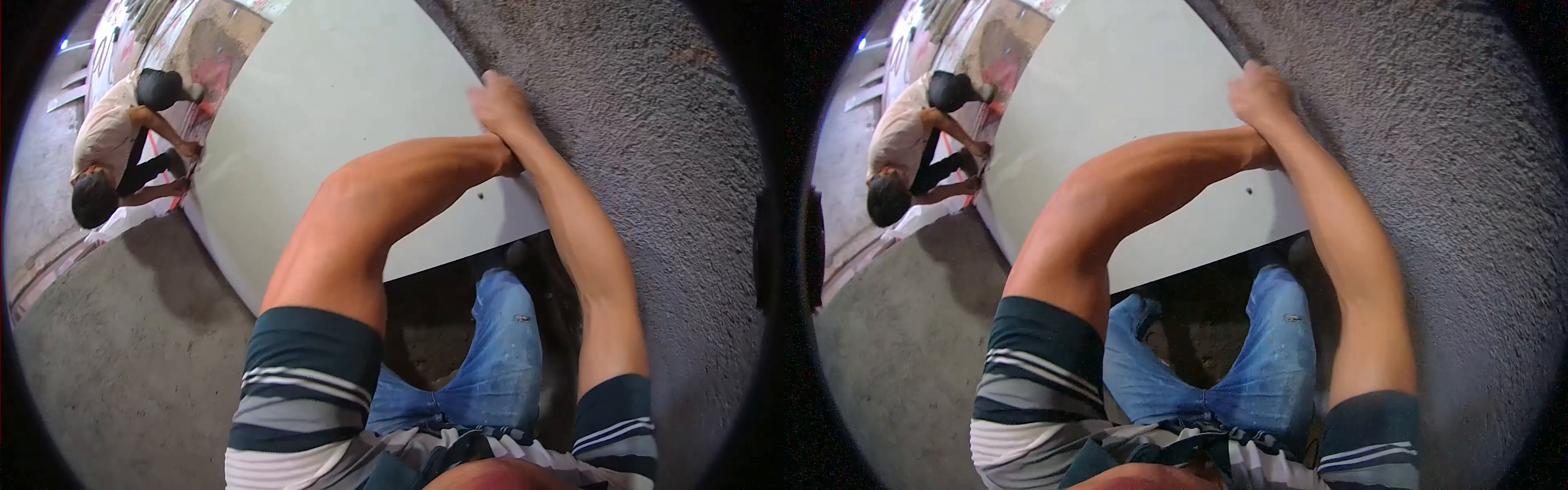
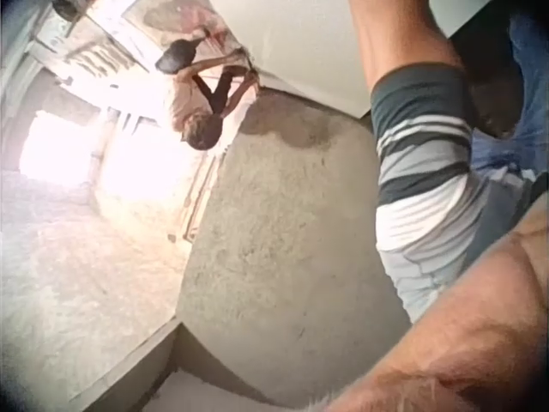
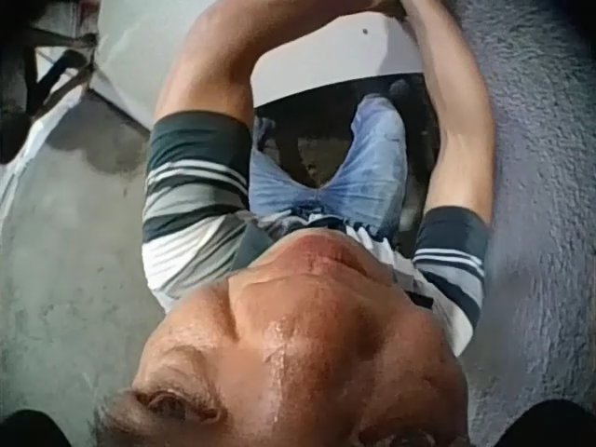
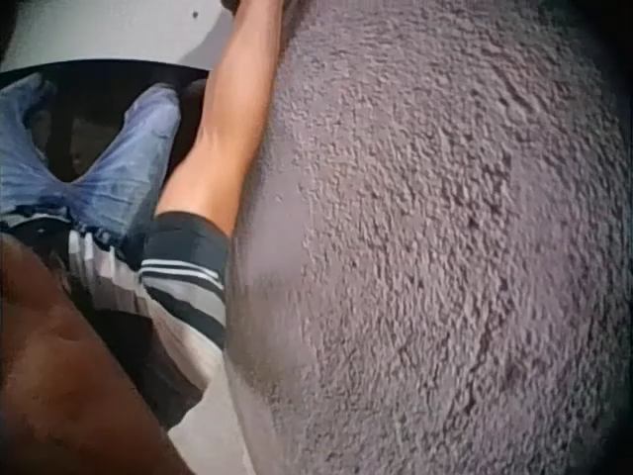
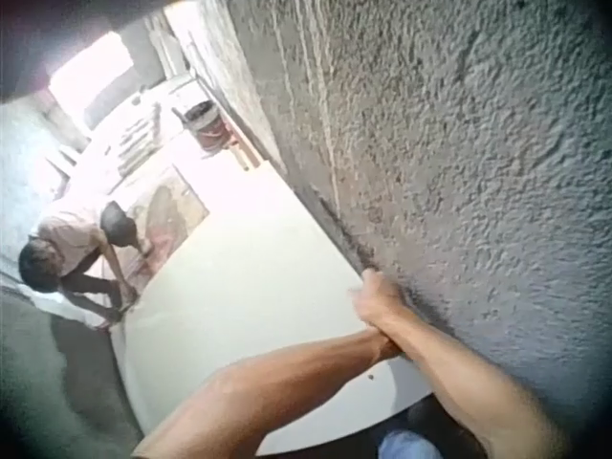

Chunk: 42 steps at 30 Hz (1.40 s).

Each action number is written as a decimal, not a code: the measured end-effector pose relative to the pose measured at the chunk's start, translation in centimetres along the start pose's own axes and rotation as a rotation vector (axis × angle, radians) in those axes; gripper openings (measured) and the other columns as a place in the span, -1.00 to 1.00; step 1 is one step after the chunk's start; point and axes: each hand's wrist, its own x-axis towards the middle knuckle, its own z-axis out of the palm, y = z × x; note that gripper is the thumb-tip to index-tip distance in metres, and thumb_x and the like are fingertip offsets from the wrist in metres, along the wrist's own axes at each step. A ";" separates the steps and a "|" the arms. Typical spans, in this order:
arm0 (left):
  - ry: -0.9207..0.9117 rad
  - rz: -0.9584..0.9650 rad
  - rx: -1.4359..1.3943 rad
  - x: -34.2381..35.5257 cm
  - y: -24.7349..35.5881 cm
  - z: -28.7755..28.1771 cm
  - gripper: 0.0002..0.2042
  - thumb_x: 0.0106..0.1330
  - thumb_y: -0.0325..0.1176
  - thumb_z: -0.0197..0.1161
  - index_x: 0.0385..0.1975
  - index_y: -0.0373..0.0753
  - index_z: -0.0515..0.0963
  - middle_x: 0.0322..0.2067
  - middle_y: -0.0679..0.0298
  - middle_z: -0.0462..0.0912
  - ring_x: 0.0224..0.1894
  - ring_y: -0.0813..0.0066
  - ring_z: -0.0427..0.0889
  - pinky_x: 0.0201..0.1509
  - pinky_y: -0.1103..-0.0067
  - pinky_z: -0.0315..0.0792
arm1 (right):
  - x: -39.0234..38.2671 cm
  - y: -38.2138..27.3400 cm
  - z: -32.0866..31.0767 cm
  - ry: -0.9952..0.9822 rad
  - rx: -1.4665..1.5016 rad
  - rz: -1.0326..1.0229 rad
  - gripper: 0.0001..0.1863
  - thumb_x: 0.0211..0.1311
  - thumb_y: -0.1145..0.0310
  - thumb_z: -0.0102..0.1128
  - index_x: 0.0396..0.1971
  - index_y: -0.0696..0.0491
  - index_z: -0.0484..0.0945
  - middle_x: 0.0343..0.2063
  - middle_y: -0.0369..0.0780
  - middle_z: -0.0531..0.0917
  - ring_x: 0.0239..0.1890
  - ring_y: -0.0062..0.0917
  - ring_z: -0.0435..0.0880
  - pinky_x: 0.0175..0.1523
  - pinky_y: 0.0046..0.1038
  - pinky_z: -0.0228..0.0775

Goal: Positioning and laying a large ceramic tile onto a prepared mortar bed on a concrete floor.

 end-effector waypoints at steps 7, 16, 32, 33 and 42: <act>-0.310 -0.078 -0.187 0.1 -1.5 -9.4 -0.79 0.05 -0.28 0.05 -0.30 0.01 0.53 -0.22 0.43 0.52 -0.10 0.56 0.43 -0.07 0.52 0.10 | -22.6 7.3 -1.1 0.252 0.442 0.290 -0.74 0.01 0.34 0.07 -0.35 0.22 0.42 -0.44 -0.10 0.53 -0.40 -0.38 0.51 -0.25 -0.43 0.33; -0.293 -0.056 -0.165 4.0 -1.5 -6.0 -0.80 -0.10 -0.20 0.14 -0.43 0.01 0.55 -0.40 0.41 0.56 -0.25 0.56 0.48 -0.16 0.51 0.13 | -22.2 16.6 16.3 0.013 1.487 0.888 -0.83 0.00 0.39 0.06 -0.38 0.10 0.40 -0.44 -0.26 0.46 -0.40 -0.53 0.43 -0.25 -0.44 0.32; -0.296 -0.095 -0.226 6.0 -1.3 0.3 -0.77 -0.06 -0.25 0.04 -0.40 -0.03 0.56 -0.35 0.37 0.56 -0.21 0.52 0.48 -0.14 0.54 0.13 | -17.7 15.7 18.4 0.137 1.673 0.966 -0.63 -0.03 0.41 0.04 -0.14 0.00 0.30 -0.18 -0.25 0.39 -0.10 -0.42 0.34 -0.16 -0.26 0.24; -0.220 -0.114 -0.227 5.8 -1.3 1.2 -0.77 -0.07 -0.23 0.04 -0.40 -0.03 0.56 -0.35 0.36 0.56 -0.21 0.52 0.48 -0.15 0.54 0.14 | -17.6 15.6 18.8 0.167 1.706 0.957 -0.64 -0.04 0.41 0.05 -0.14 -0.02 0.32 -0.17 -0.27 0.39 -0.11 -0.43 0.34 -0.18 -0.30 0.23; -0.033 -0.176 -0.215 5.6 -0.6 5.9 -0.71 -0.10 -0.11 0.05 -0.38 -0.04 0.56 -0.30 0.36 0.53 -0.15 0.50 0.42 -0.15 0.52 0.14 | -17.0 17.1 21.3 0.187 1.649 0.989 -0.63 -0.05 0.39 0.09 -0.16 0.02 0.31 -0.17 -0.24 0.37 -0.10 -0.41 0.32 -0.04 -0.27 0.18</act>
